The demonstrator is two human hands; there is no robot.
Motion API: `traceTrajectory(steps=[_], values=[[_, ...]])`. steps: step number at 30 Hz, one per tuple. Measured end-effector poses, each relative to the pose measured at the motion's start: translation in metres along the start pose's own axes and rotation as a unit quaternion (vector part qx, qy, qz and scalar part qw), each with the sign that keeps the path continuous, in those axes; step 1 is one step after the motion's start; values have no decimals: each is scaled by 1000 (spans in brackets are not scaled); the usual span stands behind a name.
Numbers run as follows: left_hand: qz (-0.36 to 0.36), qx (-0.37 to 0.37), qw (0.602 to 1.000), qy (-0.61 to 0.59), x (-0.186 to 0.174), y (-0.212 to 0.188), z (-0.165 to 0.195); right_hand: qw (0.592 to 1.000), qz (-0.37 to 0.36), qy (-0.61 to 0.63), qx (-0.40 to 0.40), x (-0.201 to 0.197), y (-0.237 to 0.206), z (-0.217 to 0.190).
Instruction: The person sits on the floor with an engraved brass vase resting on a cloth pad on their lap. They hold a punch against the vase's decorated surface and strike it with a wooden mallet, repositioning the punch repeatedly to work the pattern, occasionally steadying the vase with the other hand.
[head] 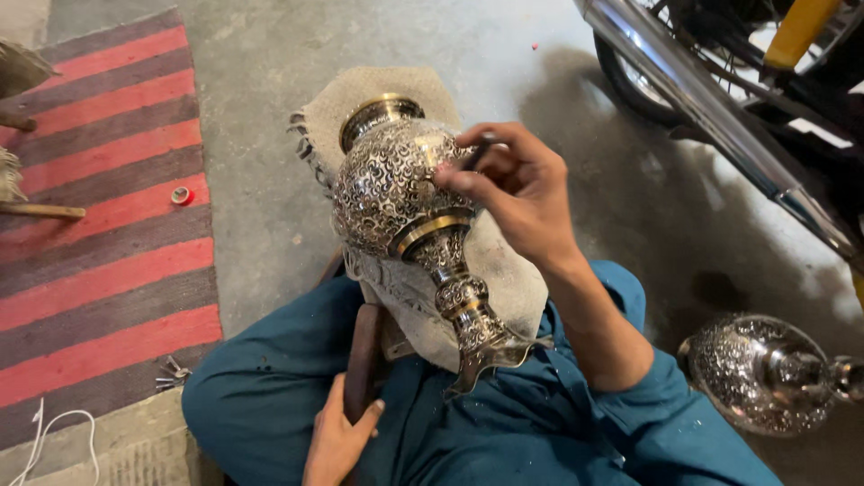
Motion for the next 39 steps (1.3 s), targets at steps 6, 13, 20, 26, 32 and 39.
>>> traceTrajectory(steps=[6,13,20,26,32,39], values=[[10,28,988,-152,2,9,3,994,-95,-38,-23,36,11,4],[93,225,930,-276,-36,-9,83,983,-134,-98,-72,45,20,-1],[219,300,928,-35,-99,-40,184,981,-104,-132,-93,44,17,-5],[221,448,851,160,-127,-72,285,982,-105,-138,-77,42,18,-2],[236,447,804,313,-133,-81,340,976,-87,-171,-105,39,15,-5],[268,463,746,396,-128,-85,373,970,-84,-189,-125,37,14,0]])
Point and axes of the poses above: each hand's wrist, its own y-axis towards the middle knuckle, its own x-axis out of the palm, z = x × y, the point moved 10 cm from there along y, towards the middle knuckle, and after that the axes turned 4 degrees about x, right-handed, at the moved point
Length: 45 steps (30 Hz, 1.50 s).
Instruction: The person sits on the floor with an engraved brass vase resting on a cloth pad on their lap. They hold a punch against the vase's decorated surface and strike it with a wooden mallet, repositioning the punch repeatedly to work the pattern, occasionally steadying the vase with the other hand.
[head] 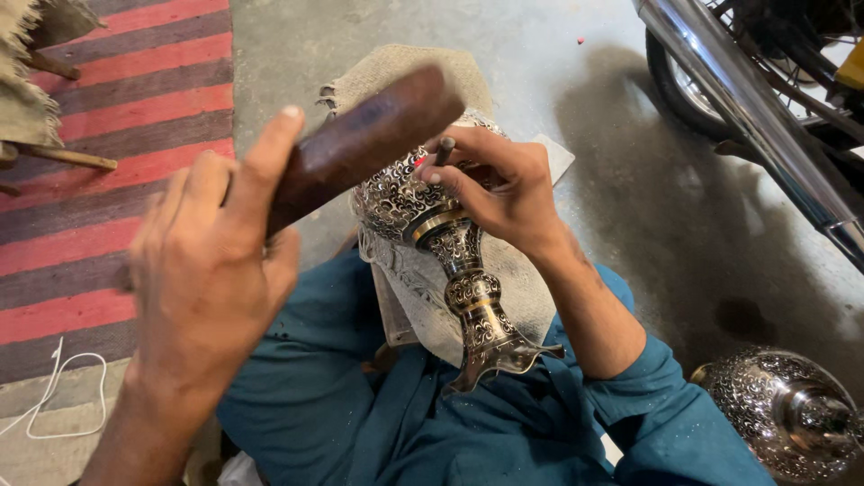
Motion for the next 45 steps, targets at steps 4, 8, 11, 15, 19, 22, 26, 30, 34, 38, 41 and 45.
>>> traceTrajectory(steps=[4,8,11,15,19,22,26,30,34,38,41,45], values=[[1,50,998,36,-6,8,11,1000,3,-3,-18,-2,-2,0],[25,77,991,102,-15,13,20,999,4,-32,12,-3,1,6],[21,67,988,137,-17,14,22,999,6,-43,-8,-4,2,0],[30,49,997,50,-22,13,17,999,15,-39,-9,-5,2,-5],[39,83,972,215,-21,9,23,998,3,-64,28,-3,4,1],[48,30,997,-50,-21,7,10,999,9,-36,5,-4,3,-4],[37,43,990,128,-17,7,13,999,4,-38,-3,-4,5,-5],[29,47,991,120,-14,8,12,999,0,-40,4,-3,5,0],[33,34,997,56,-15,8,9,998,-2,-50,-39,-4,3,-4],[31,62,988,138,-13,7,16,999,-13,-51,12,-4,3,8],[34,52,993,97,-14,7,14,999,-15,-31,-11,-5,4,1],[44,57,991,116,-18,6,14,999,-22,-27,-10,-4,7,-2]])
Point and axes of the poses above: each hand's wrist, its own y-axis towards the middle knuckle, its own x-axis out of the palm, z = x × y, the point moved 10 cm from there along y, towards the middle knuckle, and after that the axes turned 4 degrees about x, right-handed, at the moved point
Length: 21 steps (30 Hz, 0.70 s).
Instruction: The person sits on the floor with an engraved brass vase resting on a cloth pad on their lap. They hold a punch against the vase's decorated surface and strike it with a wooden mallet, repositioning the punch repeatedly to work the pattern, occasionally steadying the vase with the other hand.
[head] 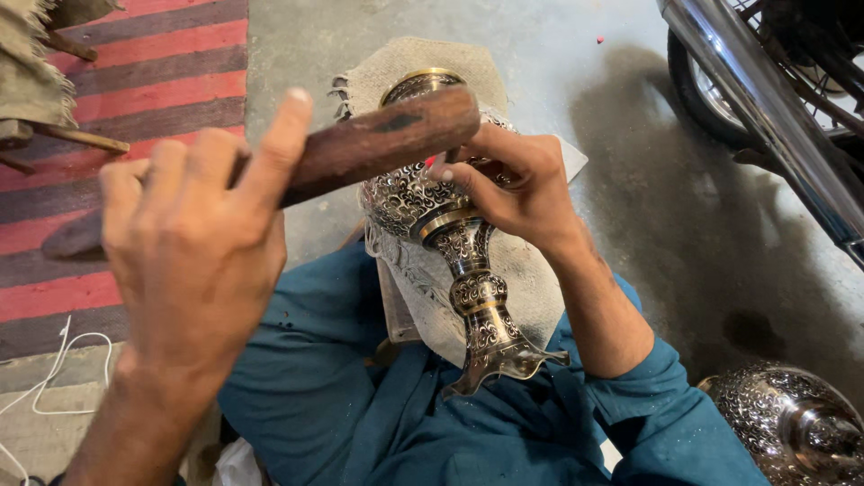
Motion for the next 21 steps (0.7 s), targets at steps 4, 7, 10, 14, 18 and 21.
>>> traceTrajectory(steps=[4,7,10,14,18,21], values=[[-18,-26,996,-82,7,-2,-5,1000,2,11,-8,-2,0,-4],[-10,-3,1000,24,8,-1,-2,999,-19,5,26,1,2,4],[-6,-57,979,-195,15,-2,-11,999,-14,37,8,-2,0,0],[-23,-20,999,-24,16,-2,-5,999,-26,25,5,0,4,0],[-43,-24,999,7,22,-3,-7,998,-31,34,37,-1,4,4],[-59,-7,993,104,25,-5,-6,999,-23,32,15,-2,4,-1]])
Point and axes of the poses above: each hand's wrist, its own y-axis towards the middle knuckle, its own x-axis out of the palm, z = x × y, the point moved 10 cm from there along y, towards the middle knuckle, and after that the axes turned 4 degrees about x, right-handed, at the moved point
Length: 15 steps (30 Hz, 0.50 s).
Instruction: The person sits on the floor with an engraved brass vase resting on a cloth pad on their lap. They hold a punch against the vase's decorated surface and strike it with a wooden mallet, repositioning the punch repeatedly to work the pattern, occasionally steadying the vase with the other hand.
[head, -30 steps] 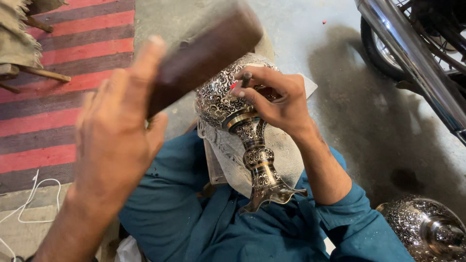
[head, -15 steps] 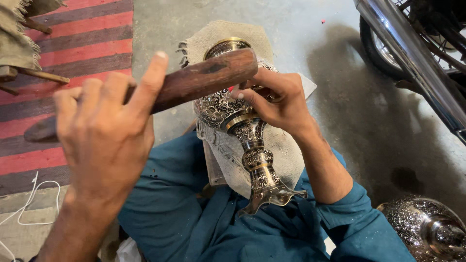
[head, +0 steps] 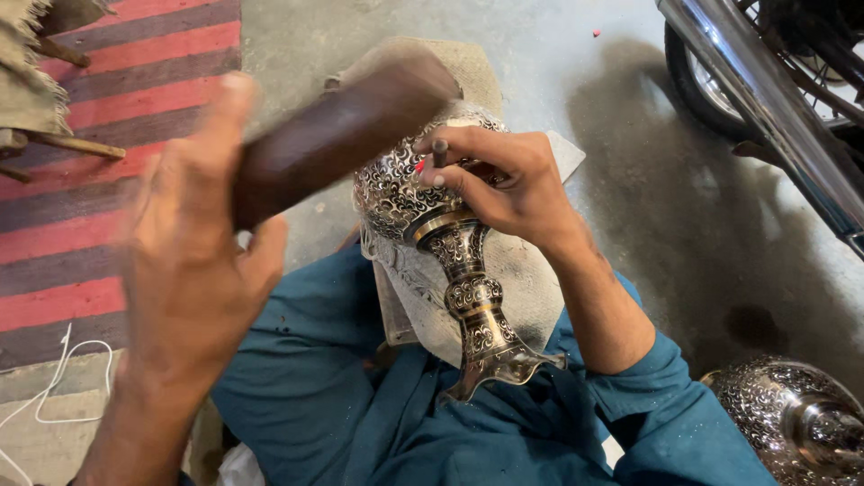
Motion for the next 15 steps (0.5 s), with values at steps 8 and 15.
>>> traceTrajectory(steps=[8,15], values=[[35,-7,998,-48,-6,0,3,999,-9,-32,-11,-1,3,-1],[47,-194,902,-382,13,-11,-30,999,-23,-10,-24,-1,4,-4]])
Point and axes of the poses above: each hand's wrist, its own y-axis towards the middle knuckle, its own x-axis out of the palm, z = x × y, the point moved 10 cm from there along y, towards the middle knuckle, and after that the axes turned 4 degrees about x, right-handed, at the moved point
